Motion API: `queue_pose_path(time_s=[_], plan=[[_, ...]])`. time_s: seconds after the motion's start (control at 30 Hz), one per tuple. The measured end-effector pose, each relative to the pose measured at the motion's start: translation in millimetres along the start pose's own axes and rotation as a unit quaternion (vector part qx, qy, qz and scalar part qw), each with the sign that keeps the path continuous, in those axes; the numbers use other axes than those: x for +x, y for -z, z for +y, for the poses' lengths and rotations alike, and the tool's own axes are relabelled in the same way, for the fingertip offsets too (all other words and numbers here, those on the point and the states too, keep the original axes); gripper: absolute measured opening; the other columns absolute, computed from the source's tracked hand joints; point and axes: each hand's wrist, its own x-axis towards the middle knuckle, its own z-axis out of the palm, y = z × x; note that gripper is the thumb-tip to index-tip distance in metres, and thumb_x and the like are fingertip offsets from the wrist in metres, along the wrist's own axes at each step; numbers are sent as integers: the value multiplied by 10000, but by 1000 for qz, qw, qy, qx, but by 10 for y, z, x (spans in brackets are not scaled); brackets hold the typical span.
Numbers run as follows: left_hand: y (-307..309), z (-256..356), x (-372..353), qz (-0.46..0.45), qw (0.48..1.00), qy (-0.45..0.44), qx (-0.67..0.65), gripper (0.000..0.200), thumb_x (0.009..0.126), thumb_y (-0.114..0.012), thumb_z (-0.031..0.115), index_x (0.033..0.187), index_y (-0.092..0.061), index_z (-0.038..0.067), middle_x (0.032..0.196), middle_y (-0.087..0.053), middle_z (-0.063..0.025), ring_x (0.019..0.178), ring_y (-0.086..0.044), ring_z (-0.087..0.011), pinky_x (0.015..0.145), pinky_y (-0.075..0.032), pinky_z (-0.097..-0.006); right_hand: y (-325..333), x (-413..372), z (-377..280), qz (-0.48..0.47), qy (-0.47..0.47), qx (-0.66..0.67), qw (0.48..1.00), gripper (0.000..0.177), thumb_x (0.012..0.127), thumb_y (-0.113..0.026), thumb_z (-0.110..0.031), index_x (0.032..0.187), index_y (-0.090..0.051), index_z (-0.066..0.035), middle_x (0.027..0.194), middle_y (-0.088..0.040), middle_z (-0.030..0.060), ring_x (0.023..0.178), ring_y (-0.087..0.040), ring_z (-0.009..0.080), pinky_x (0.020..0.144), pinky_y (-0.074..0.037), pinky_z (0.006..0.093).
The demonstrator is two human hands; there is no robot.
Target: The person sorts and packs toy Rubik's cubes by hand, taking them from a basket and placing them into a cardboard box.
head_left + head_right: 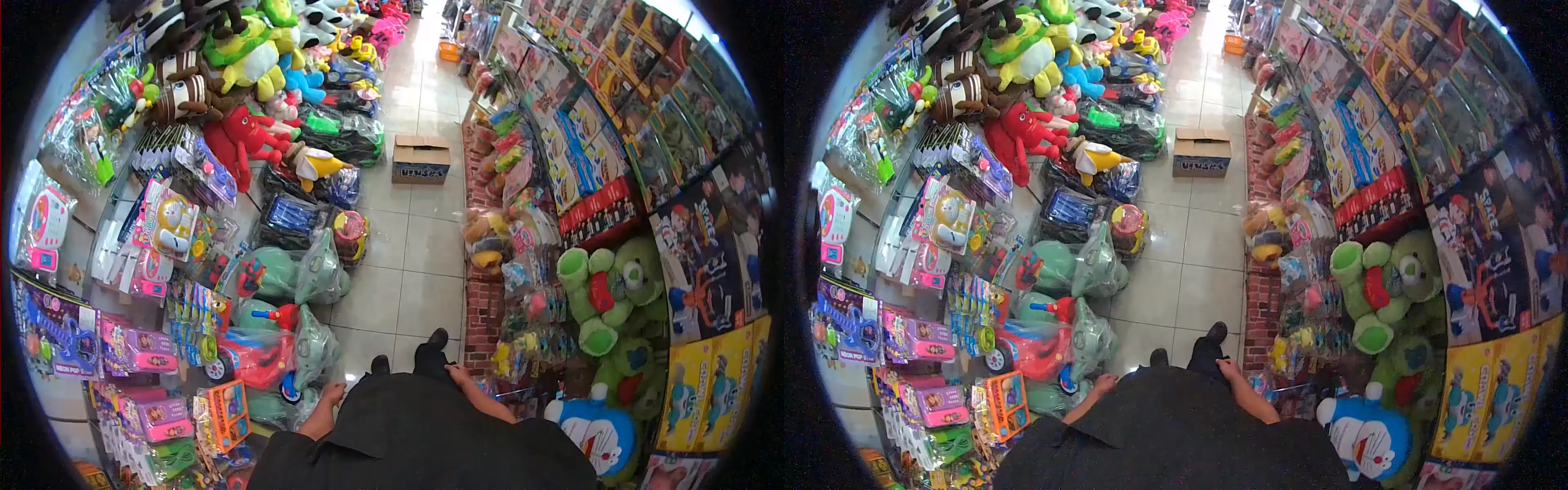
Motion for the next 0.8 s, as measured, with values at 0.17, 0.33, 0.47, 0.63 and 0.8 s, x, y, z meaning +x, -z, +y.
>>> queue_pose_path(time_s=[0.17,0.33,0.47,0.63,0.8], plan=[[181,52,-183,-44,999,15,-20,343,811,-590,336,771,-651,1,650,-591,-66,565,-555,-180,543,-446,-340,-86,-398,-44,3,-12,15,1000,465,735,-677,-446,981,-694,-52,1008,-670,149,960,-624,258,873,-458,352],[-62,-52,405,-27,998,-24,-55,363,819,-600,357,884,-652,5,697,-622,-82,607,-576,-174,586,-458,-328,-30,-665,6,11,-17,-49,999,497,743,-651,-445,1049,-671,-55,1062,-656,151,997,-607,275,881,-450,355],[-90,421,137,-15,996,-66,-54,365,825,-600,360,920,-649,10,745,-635,-74,622,-581,-159,594,-470,-321,-136,-647,202,-29,4,5,1000,462,780,-630,-418,1068,-659,-58,1039,-659,133,975,-604,247,863,-454,349],[-281,398,7,-38,996,-84,12,364,829,-599,359,969,-631,25,787,-636,-69,639,-581,-154,570,-466,-313,-250,-794,695,-26,19,73,997,417,817,-611,-393,1031,-656,-39,941,-651,101,888,-588,201,801,-459,341],[-503,289,-352,-73,996,-47,-8,365,835,-602,346,1021,-593,31,782,-622,-72,630,-574,-160,513,-446,-325,-202,-1230,1215,-19,-56,129,990,428,823,-608,-388,1039,-643,-20,926,-641,98,885,-577,201,785,-454,349]])
